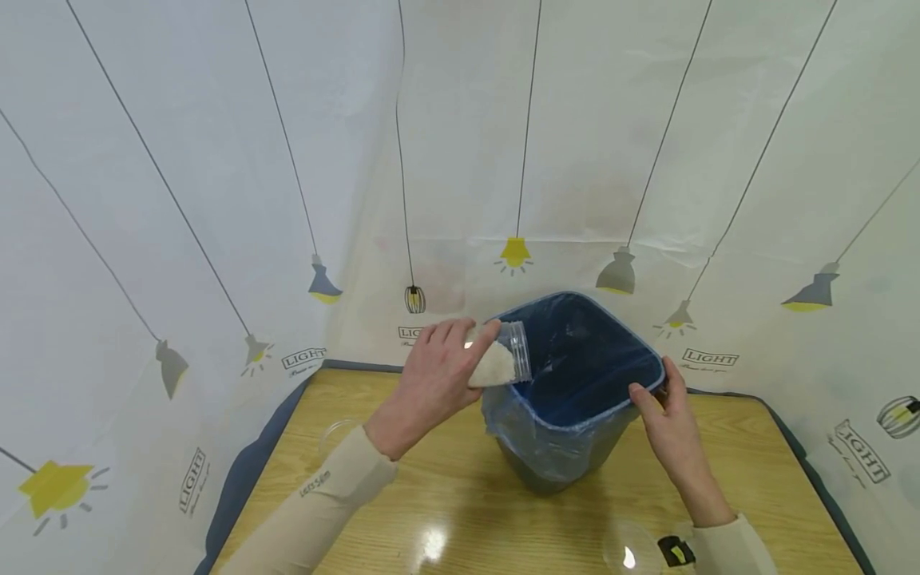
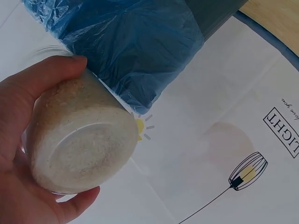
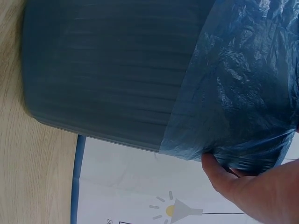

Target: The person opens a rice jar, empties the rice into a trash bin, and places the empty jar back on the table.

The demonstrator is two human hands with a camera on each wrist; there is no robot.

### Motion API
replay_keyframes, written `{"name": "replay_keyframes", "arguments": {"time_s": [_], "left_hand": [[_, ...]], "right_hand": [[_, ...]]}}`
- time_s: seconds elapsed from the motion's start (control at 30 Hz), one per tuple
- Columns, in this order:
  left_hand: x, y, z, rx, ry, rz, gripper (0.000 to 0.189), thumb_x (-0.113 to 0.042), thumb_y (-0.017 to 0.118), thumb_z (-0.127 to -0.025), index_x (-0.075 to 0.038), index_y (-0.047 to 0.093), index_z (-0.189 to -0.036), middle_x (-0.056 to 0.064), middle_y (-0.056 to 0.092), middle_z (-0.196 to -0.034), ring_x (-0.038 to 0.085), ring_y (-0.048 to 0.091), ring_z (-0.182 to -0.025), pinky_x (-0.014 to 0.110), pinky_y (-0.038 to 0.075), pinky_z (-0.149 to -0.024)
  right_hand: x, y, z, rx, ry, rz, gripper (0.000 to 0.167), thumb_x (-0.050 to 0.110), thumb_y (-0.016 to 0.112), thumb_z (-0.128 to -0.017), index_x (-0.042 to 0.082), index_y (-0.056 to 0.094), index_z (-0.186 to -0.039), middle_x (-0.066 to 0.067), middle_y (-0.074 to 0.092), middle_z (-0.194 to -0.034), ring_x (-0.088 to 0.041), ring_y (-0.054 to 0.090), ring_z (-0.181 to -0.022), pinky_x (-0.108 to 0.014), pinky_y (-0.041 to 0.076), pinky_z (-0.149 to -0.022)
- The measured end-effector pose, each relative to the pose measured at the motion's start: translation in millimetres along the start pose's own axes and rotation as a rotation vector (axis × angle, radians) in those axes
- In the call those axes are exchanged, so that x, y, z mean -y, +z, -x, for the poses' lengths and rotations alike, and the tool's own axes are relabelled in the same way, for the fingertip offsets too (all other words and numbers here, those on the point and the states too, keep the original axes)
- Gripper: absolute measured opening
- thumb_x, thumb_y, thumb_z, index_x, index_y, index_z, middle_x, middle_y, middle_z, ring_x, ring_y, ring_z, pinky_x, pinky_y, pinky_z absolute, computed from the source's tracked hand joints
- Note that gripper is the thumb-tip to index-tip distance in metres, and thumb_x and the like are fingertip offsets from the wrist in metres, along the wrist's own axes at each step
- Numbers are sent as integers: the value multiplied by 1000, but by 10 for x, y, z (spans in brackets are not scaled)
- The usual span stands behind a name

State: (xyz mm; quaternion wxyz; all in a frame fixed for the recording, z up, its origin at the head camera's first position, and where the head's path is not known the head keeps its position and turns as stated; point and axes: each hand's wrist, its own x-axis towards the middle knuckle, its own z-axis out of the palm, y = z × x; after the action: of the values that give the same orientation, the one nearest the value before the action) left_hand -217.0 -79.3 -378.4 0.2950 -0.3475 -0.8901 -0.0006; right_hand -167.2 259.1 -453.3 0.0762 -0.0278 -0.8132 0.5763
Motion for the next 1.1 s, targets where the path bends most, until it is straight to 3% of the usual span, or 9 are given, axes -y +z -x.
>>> {"name": "replay_keyframes", "arguments": {"time_s": [0.4, 0.7, 1.1], "left_hand": [[-16, -52, -43, 17, 38, -58, 99, -39, 96, -70, -14, 46, -151, 19, 61, -130, 37, 61, -115, 52, 51, -96], [-23, -52, -75, 7, 59, -101, 85, -31, 89, -77, -15, 47, -149, 18, 62, -127, 36, 63, -111, 49, 53, -93], [-34, -60, -78, 20, 73, -108, 90, -34, 92, -74, -14, 45, -148, 18, 61, -127, 35, 61, -115, 49, 51, -95]], "right_hand": [[-13, -5, 8, -3, 2, -1, 84, 28, 51, -109, 3, -8, -164, -32, 10, -167, -51, 22, -150, -65, 29, -115], [6, 9, 21, -10, -2, 2, 85, 31, 52, -109, 3, -6, -164, -30, 12, -167, -50, 23, -150, -64, 29, -115], [-39, 10, 10, -12, -5, 6, 83, 28, 51, -109, 3, -6, -164, -29, 11, -168, -50, 24, -150, -59, 31, -116]]}}
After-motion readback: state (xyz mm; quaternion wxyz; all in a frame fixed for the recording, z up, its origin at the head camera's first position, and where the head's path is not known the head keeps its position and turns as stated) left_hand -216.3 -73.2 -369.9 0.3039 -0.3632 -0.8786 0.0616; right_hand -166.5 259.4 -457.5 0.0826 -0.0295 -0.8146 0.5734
